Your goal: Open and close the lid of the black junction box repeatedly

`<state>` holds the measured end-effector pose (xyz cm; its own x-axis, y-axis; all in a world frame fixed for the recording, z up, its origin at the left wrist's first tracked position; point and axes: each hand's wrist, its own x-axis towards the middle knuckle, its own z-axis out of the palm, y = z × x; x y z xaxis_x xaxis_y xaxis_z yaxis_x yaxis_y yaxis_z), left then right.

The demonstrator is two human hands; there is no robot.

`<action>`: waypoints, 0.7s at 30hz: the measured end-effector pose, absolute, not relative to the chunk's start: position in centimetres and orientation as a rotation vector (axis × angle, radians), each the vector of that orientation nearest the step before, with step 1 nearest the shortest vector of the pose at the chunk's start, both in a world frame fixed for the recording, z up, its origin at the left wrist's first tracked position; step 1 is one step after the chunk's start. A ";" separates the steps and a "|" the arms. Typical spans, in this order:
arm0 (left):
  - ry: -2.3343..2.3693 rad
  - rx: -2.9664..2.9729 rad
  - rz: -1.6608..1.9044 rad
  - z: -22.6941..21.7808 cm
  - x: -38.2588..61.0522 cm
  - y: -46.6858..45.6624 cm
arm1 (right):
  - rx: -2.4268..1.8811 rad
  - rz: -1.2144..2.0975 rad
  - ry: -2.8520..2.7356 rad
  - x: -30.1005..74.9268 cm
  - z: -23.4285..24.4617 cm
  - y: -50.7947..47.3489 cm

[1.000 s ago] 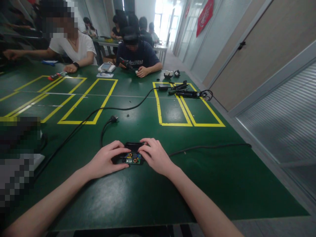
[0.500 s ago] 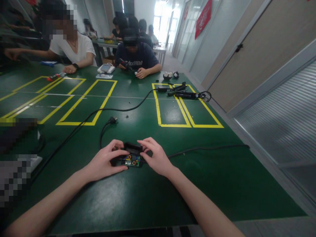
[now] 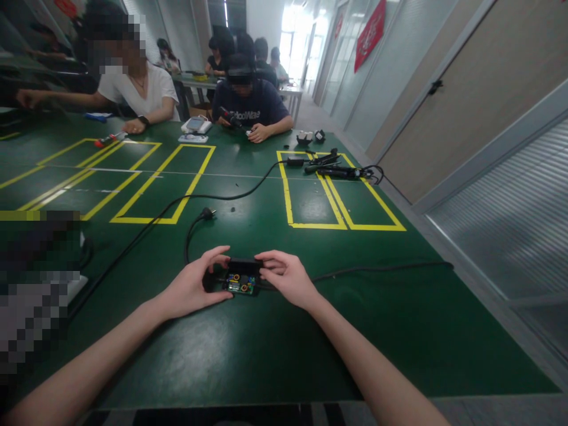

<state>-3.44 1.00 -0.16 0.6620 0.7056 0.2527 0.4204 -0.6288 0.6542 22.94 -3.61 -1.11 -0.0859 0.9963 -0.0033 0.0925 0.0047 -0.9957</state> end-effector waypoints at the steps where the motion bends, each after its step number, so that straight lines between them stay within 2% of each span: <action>1: 0.853 2.339 0.661 -0.1 -3.5 1.0 | -1.231 1.228 -1.333 22.9 -1.1 -3.6; 13: 0.835 2.389 0.598 0.1 -3.5 1.1 | -1.207 1.033 -1.412 22.5 -1.7 -3.8; 21: 0.827 2.381 0.627 0.1 -3.5 1.2 | -1.161 1.018 -1.483 22.3 -1.6 -3.9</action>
<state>-3.52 1.19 0.08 0.7040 0.6664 0.2456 0.4165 -0.6675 0.6172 22.33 -3.89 -1.61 -0.0871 0.9787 0.1857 0.1783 0.1987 -0.9637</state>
